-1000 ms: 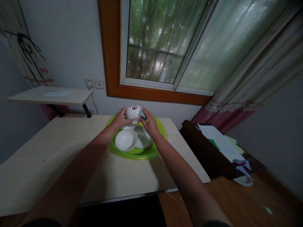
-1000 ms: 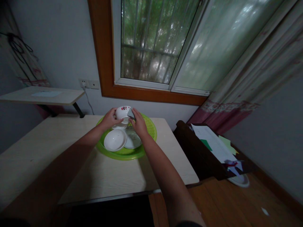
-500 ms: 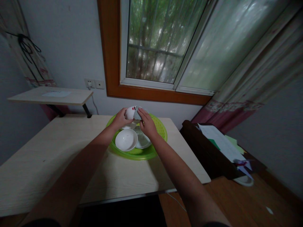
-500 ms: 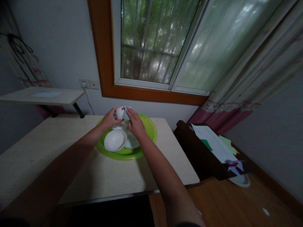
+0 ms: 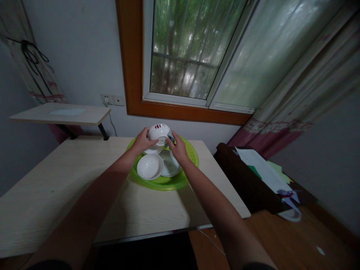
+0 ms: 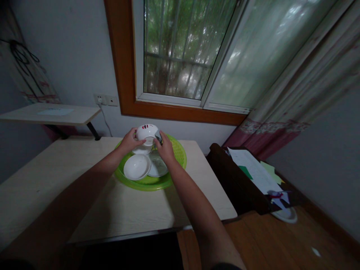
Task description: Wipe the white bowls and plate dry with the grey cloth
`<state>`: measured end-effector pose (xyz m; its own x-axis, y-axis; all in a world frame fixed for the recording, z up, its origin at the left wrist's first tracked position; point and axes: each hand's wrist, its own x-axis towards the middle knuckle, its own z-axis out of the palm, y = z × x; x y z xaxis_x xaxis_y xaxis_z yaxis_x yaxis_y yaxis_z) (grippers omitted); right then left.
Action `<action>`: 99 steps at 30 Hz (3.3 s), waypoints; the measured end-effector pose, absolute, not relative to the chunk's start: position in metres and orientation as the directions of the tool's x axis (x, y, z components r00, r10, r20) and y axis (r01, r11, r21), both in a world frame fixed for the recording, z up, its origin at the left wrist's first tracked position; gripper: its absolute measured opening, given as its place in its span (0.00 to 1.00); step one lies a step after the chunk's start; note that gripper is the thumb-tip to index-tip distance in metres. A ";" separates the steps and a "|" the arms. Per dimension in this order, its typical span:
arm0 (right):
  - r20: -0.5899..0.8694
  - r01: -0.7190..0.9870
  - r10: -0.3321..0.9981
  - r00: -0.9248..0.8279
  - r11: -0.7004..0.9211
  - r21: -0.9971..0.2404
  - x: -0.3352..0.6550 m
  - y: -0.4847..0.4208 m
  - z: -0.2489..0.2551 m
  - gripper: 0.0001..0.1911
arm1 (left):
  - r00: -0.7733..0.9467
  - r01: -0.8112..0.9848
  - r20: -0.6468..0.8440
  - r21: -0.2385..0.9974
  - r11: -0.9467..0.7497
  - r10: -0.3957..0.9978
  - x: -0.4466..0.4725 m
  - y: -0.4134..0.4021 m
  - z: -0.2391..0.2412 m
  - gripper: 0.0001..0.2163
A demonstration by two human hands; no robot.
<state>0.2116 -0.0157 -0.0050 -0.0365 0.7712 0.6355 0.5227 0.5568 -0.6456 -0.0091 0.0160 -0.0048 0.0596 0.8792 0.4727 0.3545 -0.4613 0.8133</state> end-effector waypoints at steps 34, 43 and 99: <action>0.733 0.558 0.599 -0.321 0.745 -0.365 0.202 -0.027 0.001 0.30 | 0.046 0.442 0.526 0.752 -0.489 0.849 -0.009 0.018 -0.005 0.27; 0.727 0.578 0.578 -0.370 0.756 -0.307 0.198 -0.031 0.008 0.29 | 0.161 0.505 0.572 0.652 -0.565 0.804 -0.005 0.010 0.000 0.27; 0.742 0.588 0.583 -0.332 0.742 -0.320 0.208 -0.027 0.005 0.31 | 0.105 0.417 0.559 0.726 -0.547 0.822 -0.008 0.019 -0.008 0.31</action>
